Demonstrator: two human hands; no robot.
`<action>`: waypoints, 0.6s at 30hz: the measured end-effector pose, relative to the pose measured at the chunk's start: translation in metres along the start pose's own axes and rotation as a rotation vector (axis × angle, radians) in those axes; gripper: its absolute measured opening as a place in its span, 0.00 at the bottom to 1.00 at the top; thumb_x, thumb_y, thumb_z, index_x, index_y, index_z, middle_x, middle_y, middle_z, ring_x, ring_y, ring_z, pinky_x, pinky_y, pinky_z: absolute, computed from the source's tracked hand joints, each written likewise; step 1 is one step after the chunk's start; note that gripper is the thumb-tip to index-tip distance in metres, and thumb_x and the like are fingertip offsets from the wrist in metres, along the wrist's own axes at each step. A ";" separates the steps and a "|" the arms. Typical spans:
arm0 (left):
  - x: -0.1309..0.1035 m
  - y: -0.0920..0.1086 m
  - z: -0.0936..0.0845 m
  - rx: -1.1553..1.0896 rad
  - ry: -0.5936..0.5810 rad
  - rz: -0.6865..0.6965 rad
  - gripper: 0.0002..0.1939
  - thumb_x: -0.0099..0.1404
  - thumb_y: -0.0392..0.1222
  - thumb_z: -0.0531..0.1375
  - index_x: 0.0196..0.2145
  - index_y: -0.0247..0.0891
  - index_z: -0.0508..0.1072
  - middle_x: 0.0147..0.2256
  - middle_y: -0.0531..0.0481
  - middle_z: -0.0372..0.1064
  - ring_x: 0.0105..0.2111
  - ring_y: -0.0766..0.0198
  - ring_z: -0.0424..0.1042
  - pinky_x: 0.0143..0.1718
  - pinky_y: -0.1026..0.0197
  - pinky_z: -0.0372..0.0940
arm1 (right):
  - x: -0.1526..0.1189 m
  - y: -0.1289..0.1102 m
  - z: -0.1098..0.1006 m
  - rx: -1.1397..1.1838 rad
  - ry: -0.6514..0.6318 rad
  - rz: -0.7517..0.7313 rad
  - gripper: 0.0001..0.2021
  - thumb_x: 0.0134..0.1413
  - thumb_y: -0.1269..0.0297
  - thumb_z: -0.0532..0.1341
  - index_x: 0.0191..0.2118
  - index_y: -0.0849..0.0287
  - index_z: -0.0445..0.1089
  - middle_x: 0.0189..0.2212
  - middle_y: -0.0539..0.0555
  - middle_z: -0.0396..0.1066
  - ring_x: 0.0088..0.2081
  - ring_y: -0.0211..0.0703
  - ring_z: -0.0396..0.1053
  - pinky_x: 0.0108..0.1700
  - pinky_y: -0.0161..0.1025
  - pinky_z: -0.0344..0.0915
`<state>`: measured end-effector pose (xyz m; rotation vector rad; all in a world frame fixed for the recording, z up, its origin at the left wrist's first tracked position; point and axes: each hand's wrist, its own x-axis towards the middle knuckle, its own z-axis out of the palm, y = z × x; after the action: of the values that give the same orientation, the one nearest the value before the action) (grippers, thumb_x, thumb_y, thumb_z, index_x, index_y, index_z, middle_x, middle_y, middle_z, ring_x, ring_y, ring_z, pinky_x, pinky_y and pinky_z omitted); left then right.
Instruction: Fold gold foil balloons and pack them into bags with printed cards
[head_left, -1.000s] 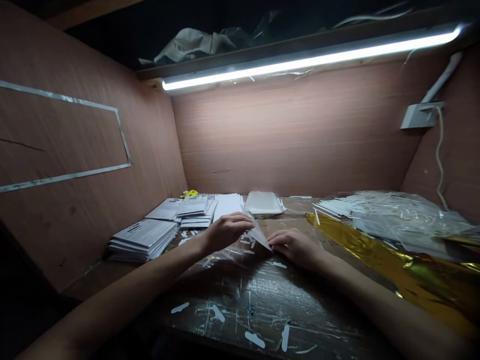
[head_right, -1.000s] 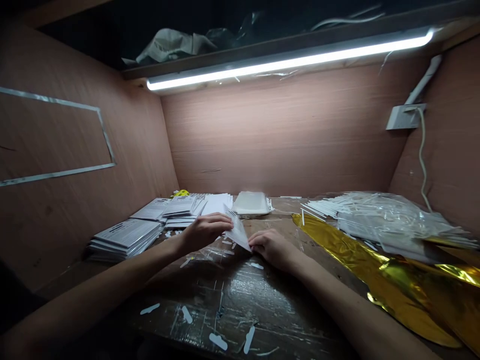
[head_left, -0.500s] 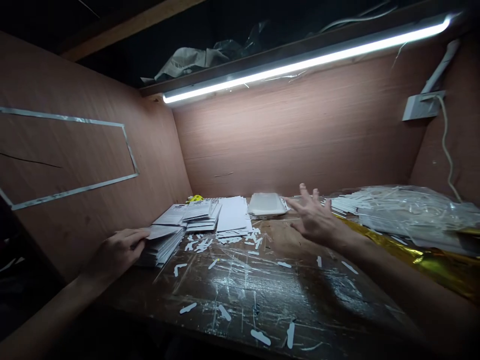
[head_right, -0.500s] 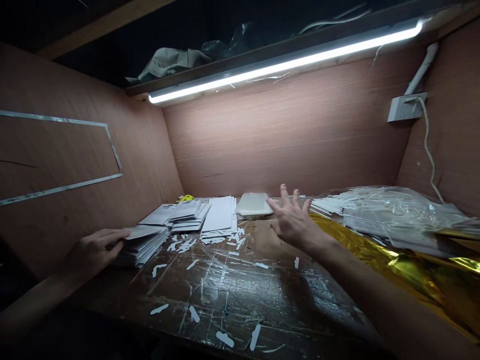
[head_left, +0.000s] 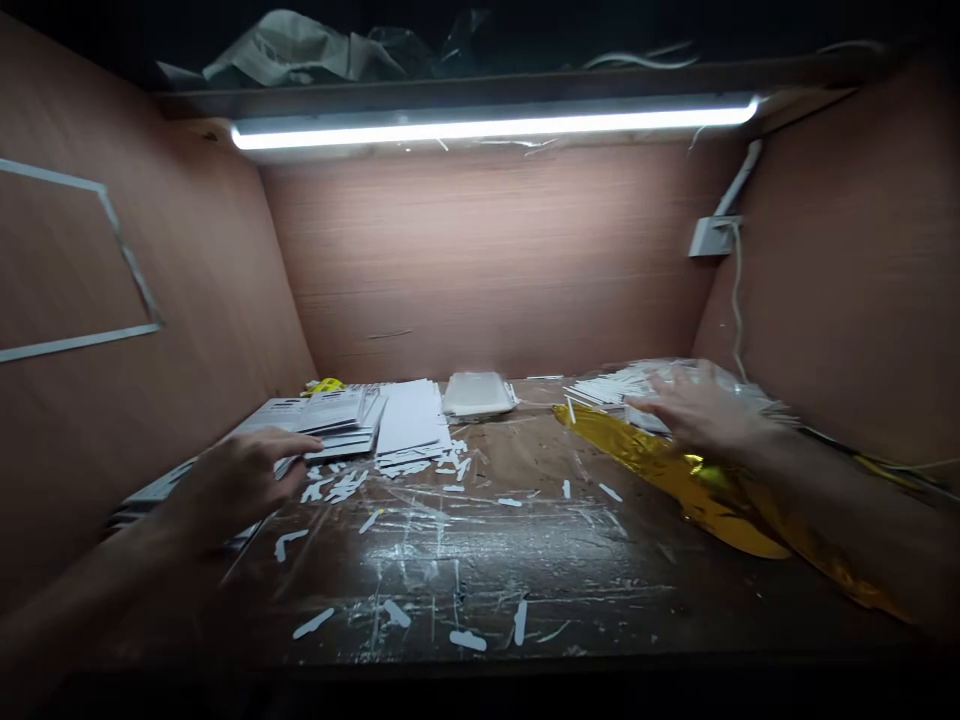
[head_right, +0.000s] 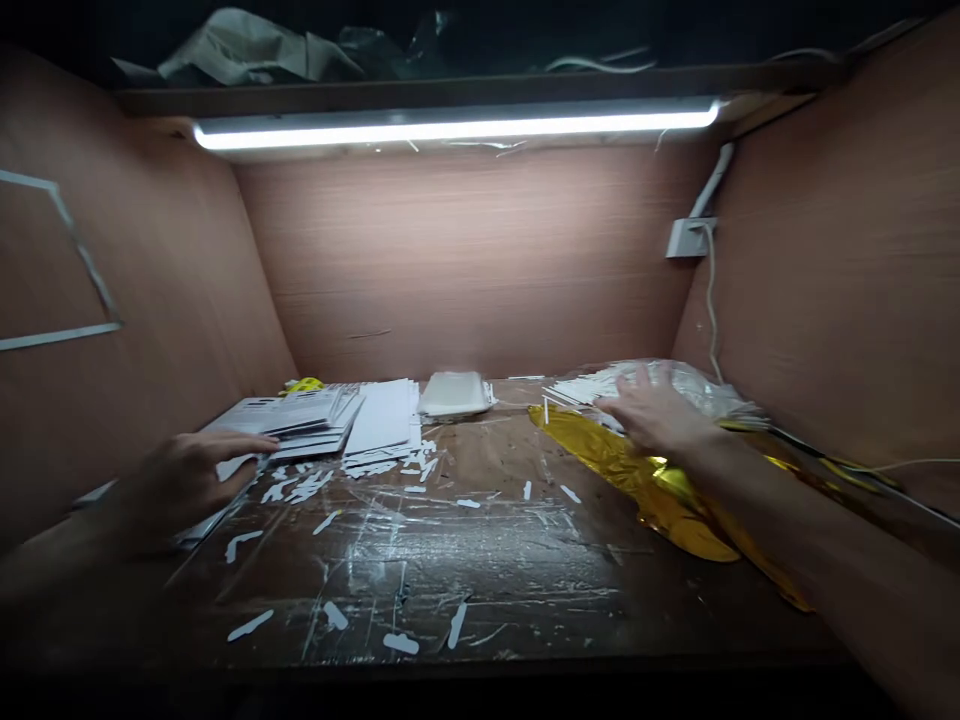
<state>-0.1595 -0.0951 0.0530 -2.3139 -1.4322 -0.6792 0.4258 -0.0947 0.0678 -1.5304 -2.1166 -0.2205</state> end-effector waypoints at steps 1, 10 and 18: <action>0.010 0.015 0.004 -0.014 -0.006 0.077 0.17 0.66 0.45 0.57 0.45 0.41 0.82 0.46 0.48 0.80 0.46 0.51 0.77 0.51 0.52 0.69 | 0.003 0.003 0.003 0.000 -0.023 0.009 0.13 0.63 0.59 0.61 0.45 0.58 0.81 0.49 0.60 0.79 0.51 0.49 0.77 0.53 0.43 0.72; 0.064 0.119 0.055 -0.171 -0.104 0.509 0.14 0.69 0.37 0.56 0.44 0.41 0.80 0.43 0.46 0.80 0.44 0.54 0.78 0.44 0.52 0.73 | -0.047 0.017 0.023 -0.255 -0.400 0.183 0.37 0.48 0.49 0.71 0.65 0.53 0.69 0.37 0.61 0.81 0.40 0.61 0.78 0.42 0.46 0.70; 0.062 0.137 0.097 -0.293 -0.123 0.551 0.14 0.71 0.40 0.55 0.47 0.42 0.80 0.43 0.46 0.80 0.42 0.52 0.79 0.42 0.48 0.74 | -0.099 0.028 0.015 -0.116 -0.399 0.251 0.21 0.45 0.69 0.67 0.49 0.53 0.78 0.41 0.56 0.80 0.42 0.52 0.77 0.40 0.37 0.67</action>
<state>0.0086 -0.0596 0.0025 -2.8399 -0.7007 -0.6132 0.4699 -0.1615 0.0013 -2.0283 -2.2022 0.0588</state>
